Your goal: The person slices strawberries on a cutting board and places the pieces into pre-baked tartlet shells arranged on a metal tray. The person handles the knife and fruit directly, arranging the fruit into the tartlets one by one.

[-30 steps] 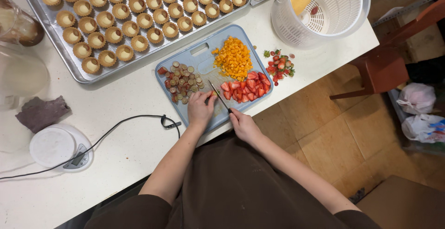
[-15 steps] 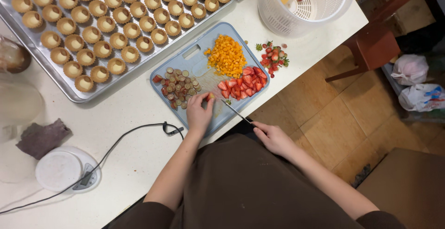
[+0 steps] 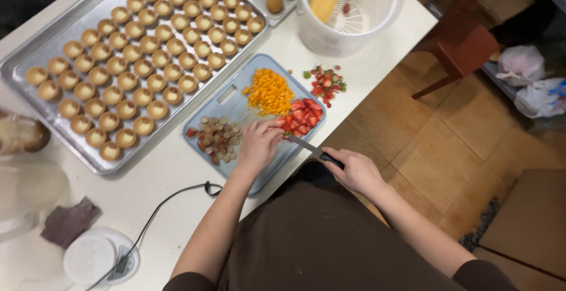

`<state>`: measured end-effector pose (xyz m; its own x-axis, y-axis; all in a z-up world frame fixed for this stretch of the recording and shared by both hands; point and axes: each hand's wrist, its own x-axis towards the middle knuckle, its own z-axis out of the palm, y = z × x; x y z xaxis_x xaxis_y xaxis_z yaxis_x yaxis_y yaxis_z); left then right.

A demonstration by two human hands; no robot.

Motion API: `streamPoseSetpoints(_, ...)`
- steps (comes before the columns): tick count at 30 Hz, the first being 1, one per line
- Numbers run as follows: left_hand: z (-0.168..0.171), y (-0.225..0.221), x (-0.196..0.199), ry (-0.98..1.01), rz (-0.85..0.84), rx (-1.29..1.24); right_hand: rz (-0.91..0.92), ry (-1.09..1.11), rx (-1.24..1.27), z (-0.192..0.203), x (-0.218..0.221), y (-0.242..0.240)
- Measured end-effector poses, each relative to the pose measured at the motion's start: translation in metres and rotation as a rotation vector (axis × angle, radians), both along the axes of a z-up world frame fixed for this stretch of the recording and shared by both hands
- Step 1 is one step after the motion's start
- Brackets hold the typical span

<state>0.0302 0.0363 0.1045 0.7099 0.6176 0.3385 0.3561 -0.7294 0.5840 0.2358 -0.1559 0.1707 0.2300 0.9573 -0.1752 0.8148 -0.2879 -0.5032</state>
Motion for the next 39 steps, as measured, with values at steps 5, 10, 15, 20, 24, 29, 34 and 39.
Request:
streamPoseSetpoints(5, 0.007, 0.01, 0.04, -0.017, -0.215, -0.097, -0.131, 0.044, -0.002, -0.007, 0.014, -0.023)
streamPoseSetpoints(10, 0.01, 0.018, 0.087, 0.118, -0.385, -0.102, -0.26, 0.031, -0.074, 0.0, 0.028, -0.033)
streamPoseSetpoints(15, 0.0, 0.042, 0.126, 0.049, -0.423, -0.151, -0.312, 0.084, -0.011, 0.004, 0.044, -0.035)
streamPoseSetpoints(20, -0.017, 0.067, 0.186, -0.083, -0.075, -0.377, -0.393, 0.124, -0.043, 0.001, 0.061, -0.038)
streamPoseSetpoints(24, -0.029, 0.081, 0.202, -0.034, -0.03, -0.347, -0.436, 0.212, -0.035, -0.011, 0.066, -0.043)
streamPoseSetpoints(29, -0.033, 0.063, 0.105, -0.124, 0.058, -0.251, -0.5, 0.402, -0.08, -0.042, 0.047, -0.048)
streamPoseSetpoints(34, -0.042, 0.022, -0.015, 0.136, 0.241, -0.374, -0.414, 0.566, -0.104, -0.074, 0.016, -0.041)
streamPoseSetpoints(39, -0.069, 0.003, -0.034, -0.025, 0.094, -0.222, -0.314, 0.642, -0.166, -0.088, 0.0, -0.029)
